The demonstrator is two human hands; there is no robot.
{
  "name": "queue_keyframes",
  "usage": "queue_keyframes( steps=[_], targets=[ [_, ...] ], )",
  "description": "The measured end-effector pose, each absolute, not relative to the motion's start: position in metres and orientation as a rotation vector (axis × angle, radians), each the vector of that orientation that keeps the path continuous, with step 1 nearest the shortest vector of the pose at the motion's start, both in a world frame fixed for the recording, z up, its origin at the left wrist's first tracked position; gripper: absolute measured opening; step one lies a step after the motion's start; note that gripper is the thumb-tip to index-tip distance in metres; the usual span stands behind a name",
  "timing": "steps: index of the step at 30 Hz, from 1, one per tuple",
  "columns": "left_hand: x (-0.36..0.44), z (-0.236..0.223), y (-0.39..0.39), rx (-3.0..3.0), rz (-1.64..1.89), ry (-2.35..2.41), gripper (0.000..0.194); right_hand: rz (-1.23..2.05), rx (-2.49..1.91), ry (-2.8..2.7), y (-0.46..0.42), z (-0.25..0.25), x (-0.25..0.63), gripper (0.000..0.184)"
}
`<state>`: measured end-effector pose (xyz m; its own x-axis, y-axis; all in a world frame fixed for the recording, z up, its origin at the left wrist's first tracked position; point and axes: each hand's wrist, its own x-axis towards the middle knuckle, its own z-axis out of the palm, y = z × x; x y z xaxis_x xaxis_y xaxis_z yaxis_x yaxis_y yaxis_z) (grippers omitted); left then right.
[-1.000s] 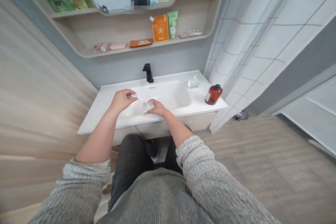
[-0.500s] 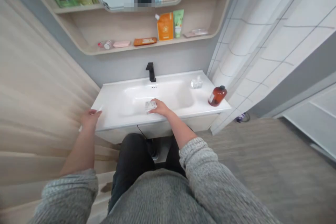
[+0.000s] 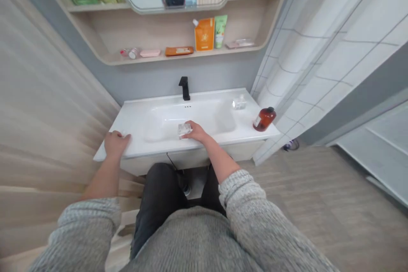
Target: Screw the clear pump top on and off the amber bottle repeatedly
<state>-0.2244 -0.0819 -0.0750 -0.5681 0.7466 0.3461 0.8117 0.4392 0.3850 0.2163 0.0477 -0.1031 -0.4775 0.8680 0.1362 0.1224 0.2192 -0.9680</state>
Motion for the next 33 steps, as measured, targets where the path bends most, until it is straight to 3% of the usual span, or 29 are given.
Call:
queue_keyframes(
  steps=[17, 24, 29, 33],
  targets=[
    [-0.21, -0.063, -0.089, -1.45, -0.883, -2.416, 0.018, 1.318, -0.952, -1.768, 0.046, -0.101, 0.215, 0.079],
    [-0.119, -0.06, -0.066, -2.071, -1.269, -2.113, 0.051, 1.307, -0.888, -1.778, 0.042, -0.097, 0.214, 0.08],
    [-0.037, -0.083, -0.034, -2.643, -1.516, -2.177, 0.079, 1.308, -0.866, -1.728, 0.042, -0.094, 0.211, 0.083],
    [-0.009, -0.093, -0.018, -2.646, -1.78, -2.232, 0.082, 1.287, -0.865, -1.716, 0.045, -0.097, 0.21, 0.081]
  ],
)
